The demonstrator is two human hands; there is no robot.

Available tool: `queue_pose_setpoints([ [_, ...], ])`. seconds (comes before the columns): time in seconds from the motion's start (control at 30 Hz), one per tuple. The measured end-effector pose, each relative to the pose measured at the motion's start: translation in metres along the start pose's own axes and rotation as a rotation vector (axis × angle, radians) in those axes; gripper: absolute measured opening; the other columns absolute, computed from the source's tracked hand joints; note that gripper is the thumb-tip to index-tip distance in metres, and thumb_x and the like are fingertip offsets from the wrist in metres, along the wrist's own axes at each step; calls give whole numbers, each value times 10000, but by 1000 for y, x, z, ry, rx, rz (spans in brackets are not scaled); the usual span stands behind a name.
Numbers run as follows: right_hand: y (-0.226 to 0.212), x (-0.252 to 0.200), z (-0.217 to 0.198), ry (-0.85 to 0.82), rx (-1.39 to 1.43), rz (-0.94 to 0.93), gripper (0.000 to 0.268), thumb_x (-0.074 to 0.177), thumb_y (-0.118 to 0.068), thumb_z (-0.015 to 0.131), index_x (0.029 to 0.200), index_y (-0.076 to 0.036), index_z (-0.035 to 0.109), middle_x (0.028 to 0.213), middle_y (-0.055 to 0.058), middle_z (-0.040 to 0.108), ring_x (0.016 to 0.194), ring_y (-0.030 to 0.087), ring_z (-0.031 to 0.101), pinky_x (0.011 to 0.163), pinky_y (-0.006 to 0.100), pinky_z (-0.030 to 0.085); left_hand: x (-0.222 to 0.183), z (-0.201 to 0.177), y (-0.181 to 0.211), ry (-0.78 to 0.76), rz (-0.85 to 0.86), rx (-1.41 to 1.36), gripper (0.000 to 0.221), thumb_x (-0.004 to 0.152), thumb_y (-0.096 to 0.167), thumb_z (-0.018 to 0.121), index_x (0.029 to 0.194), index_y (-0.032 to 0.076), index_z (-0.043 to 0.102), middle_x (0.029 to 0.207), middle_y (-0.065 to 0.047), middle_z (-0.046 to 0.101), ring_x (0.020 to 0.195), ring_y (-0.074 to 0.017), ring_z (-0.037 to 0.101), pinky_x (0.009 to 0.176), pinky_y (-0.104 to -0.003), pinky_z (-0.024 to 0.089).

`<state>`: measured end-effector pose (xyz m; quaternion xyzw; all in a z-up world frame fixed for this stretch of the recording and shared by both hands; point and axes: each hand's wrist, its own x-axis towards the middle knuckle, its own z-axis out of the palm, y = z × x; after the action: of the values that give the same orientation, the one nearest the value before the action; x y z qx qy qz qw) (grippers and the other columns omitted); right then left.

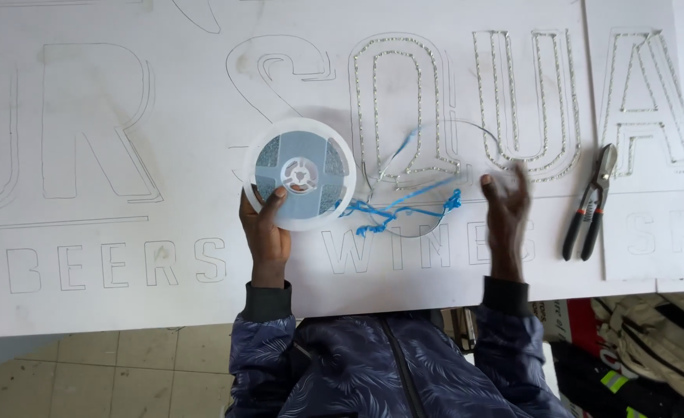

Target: Laying out flexible LED strips along the outlines of letters on a sign board for assembly.

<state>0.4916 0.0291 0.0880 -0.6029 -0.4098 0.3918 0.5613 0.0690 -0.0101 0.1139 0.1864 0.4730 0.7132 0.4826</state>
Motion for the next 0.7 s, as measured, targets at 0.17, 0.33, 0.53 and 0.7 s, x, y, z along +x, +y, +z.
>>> queue_pose_setpoints([
  [0.17,-42,-38,30,-106,-502,-154,1080,1033,-165,932,1842,-116,217,1843,315,240,1700,522,291,1416,612,321,-8,22,-19,-120,-84,-25,431,982,64,859,1349,165,657,1228,-25,790,1129,-191,803,1072,-420,687],
  [0.33,-62,-97,119,-722,-215,135,795,888,-215,985,1601,-118,647,1491,221,758,1430,428,683,1226,672,481,-36,67,-42,-176,-144,-156,383,1043,65,807,1375,183,656,1311,-29,807,1190,-184,783,1094,-420,660],
  [0.53,-89,-90,109,-1088,-69,72,613,1225,-271,536,689,-98,779,484,30,609,417,164,498,505,313,470,-27,39,-57,-52,-173,-190,390,1025,80,824,1382,136,676,1243,-75,812,1093,-239,820,1020,-434,708],
  [0.7,-12,-37,38,-634,270,233,339,1004,-33,546,1126,128,818,632,174,702,567,251,646,601,397,555,9,-21,-52,-12,-88,111,544,950,114,920,1423,119,652,1190,-122,809,1013,-251,840,959,-466,739],
])
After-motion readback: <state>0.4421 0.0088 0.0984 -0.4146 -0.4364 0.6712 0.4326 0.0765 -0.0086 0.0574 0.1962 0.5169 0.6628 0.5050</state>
